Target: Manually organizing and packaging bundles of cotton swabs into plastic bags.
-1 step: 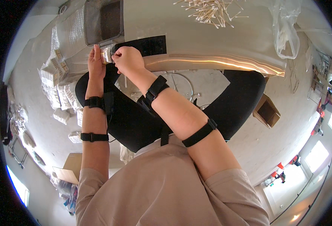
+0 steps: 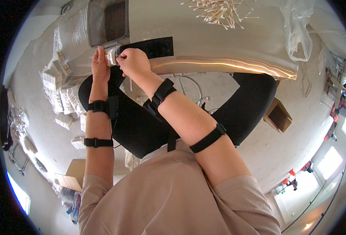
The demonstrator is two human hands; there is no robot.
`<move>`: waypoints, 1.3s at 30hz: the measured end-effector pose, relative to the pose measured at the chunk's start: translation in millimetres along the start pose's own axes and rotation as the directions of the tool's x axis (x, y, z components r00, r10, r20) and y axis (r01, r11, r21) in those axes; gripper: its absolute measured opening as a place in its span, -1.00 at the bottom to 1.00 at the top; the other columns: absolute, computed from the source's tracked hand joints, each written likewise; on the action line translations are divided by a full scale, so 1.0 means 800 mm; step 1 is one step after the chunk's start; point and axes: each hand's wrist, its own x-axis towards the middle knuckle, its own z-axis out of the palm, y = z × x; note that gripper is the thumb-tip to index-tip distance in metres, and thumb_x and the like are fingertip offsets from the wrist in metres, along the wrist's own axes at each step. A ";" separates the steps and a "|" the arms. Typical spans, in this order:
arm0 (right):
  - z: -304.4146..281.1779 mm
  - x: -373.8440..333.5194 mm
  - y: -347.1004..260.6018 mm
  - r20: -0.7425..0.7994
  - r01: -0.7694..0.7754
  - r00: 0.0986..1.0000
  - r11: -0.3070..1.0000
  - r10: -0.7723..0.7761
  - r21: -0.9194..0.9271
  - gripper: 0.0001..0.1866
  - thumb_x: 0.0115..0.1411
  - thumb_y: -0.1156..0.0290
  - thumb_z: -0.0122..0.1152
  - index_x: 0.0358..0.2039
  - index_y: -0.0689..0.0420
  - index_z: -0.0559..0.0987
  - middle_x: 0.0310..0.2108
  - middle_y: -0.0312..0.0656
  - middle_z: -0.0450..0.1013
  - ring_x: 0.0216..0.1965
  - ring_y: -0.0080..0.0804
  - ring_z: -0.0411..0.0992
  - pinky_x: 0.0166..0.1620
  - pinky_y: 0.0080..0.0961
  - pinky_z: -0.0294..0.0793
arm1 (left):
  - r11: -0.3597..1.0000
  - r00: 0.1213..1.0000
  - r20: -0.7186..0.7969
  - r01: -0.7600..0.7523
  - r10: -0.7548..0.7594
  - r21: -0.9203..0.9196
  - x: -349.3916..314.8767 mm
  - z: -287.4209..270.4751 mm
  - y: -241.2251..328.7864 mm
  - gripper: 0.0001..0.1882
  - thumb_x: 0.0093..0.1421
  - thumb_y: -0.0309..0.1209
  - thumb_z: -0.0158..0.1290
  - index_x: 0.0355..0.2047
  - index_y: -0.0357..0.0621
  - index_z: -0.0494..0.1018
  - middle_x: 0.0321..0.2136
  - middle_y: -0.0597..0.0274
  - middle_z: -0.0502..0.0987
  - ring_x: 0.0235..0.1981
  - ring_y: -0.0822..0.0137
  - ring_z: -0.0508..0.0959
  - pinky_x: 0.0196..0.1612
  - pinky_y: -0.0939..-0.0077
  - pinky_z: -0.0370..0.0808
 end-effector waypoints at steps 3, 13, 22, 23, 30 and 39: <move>-0.001 0.000 -0.001 0.002 -0.002 1.000 1.000 0.002 -0.005 -0.79 0.16 0.35 0.21 -0.31 0.25 0.58 -0.57 -0.21 0.52 -0.71 -0.54 0.46 -0.64 -0.62 0.38 | 1.000 1.000 0.016 0.012 -0.012 0.000 0.001 -0.003 0.000 -0.74 0.32 -0.18 0.00 -0.41 -0.07 0.39 -0.52 0.41 0.48 -0.52 0.61 0.44 -0.44 0.67 0.40; 0.002 0.000 0.002 0.004 0.010 1.000 1.000 -0.010 0.004 -0.78 0.17 0.35 0.21 -0.30 0.26 0.58 -0.57 -0.20 0.52 -0.72 -0.55 0.44 -0.64 -0.62 0.39 | 1.000 1.000 0.001 0.010 -0.010 0.003 -0.001 -0.002 0.001 -0.74 0.31 -0.17 0.01 -0.40 -0.07 0.39 -0.50 0.40 0.49 -0.49 0.59 0.46 -0.40 0.64 0.43; 0.002 0.000 -0.001 0.010 -0.012 1.000 1.000 0.012 -0.007 -0.78 0.17 0.34 0.21 -0.30 0.24 0.59 -0.57 -0.21 0.52 -0.72 -0.56 0.43 -0.64 -0.62 0.39 | 1.000 1.000 0.014 -0.004 0.004 0.002 0.000 -0.007 -0.001 -0.74 0.30 -0.16 0.02 -0.38 -0.09 0.39 -0.49 0.39 0.49 -0.48 0.58 0.47 -0.39 0.64 0.43; 0.002 0.000 -0.001 0.010 -0.012 1.000 1.000 0.012 -0.008 -0.78 0.17 0.34 0.21 -0.30 0.24 0.59 -0.57 -0.21 0.52 -0.72 -0.56 0.43 -0.64 -0.62 0.39 | 1.000 1.000 0.017 -0.005 0.005 -0.002 0.000 -0.007 -0.001 -0.74 0.30 -0.16 0.02 -0.37 -0.09 0.39 -0.49 0.39 0.49 -0.48 0.58 0.47 -0.39 0.64 0.44; 0.003 0.001 0.001 0.010 -0.018 1.000 1.000 0.018 0.026 -0.78 0.17 0.33 0.21 -0.31 0.24 0.59 -0.57 -0.22 0.52 -0.72 -0.57 0.43 -0.64 -0.61 0.39 | 1.000 1.000 0.002 0.001 -0.001 -0.005 -0.001 -0.006 -0.001 -0.73 0.30 -0.16 0.02 -0.37 -0.09 0.38 -0.48 0.39 0.49 -0.48 0.58 0.47 -0.40 0.63 0.44; 0.003 -0.002 -0.003 0.010 -0.017 1.000 1.000 0.016 0.024 -0.77 0.17 0.33 0.23 -0.31 0.26 0.60 -0.57 -0.21 0.52 -0.72 -0.56 0.43 -0.61 -0.61 0.42 | 1.000 1.000 -0.016 0.005 -0.006 -0.016 -0.001 -0.004 0.000 -0.74 0.30 -0.16 0.03 -0.38 -0.08 0.39 -0.52 0.41 0.47 -0.51 0.60 0.45 -0.43 0.66 0.41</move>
